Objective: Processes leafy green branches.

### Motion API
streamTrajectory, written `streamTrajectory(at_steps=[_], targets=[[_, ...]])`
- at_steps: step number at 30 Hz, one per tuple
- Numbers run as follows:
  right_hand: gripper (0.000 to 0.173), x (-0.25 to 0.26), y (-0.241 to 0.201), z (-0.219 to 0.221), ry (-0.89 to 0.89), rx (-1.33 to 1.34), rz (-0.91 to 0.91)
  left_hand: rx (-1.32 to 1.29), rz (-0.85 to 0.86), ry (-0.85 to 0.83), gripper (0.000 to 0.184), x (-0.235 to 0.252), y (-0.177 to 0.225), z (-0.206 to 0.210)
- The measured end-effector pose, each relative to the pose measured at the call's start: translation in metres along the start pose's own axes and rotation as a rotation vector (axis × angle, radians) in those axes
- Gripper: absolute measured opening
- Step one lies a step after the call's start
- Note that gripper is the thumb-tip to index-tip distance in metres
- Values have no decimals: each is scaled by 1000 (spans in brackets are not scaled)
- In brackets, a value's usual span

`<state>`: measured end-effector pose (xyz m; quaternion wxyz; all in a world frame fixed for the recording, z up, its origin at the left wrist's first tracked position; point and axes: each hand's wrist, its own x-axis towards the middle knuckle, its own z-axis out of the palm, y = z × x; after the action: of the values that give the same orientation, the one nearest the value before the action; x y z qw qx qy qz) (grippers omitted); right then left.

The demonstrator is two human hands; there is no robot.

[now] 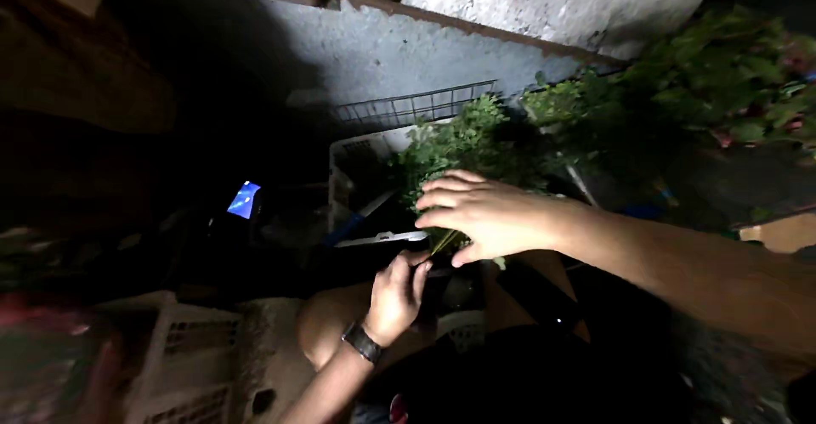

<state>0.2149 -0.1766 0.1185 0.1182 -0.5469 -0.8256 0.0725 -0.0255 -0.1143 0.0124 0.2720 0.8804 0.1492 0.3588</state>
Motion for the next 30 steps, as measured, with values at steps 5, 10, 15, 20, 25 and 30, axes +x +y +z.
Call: streamTrajectory(at_steps=[5,10,15,20,25,30], targets=[[29,27,-3,5,-272,160,38,399,290,-117,24,46,-5,-57],[38,45,5,29,-125,-15,-53,297,14,-262,28,48,-41,-70],[40,69,56,40,-280,-207,218,403,-526,-292,52,58,-113,-73],[40,76,110,62,-319,-138,491,785,-800,-450,41,34,-172,-47],[39,96,96,102,-455,-97,456,825,-759,-621,40,36,-189,-35],[39,105,83,110,-452,-51,445,558,-1080,-492,37,46,-116,-70]])
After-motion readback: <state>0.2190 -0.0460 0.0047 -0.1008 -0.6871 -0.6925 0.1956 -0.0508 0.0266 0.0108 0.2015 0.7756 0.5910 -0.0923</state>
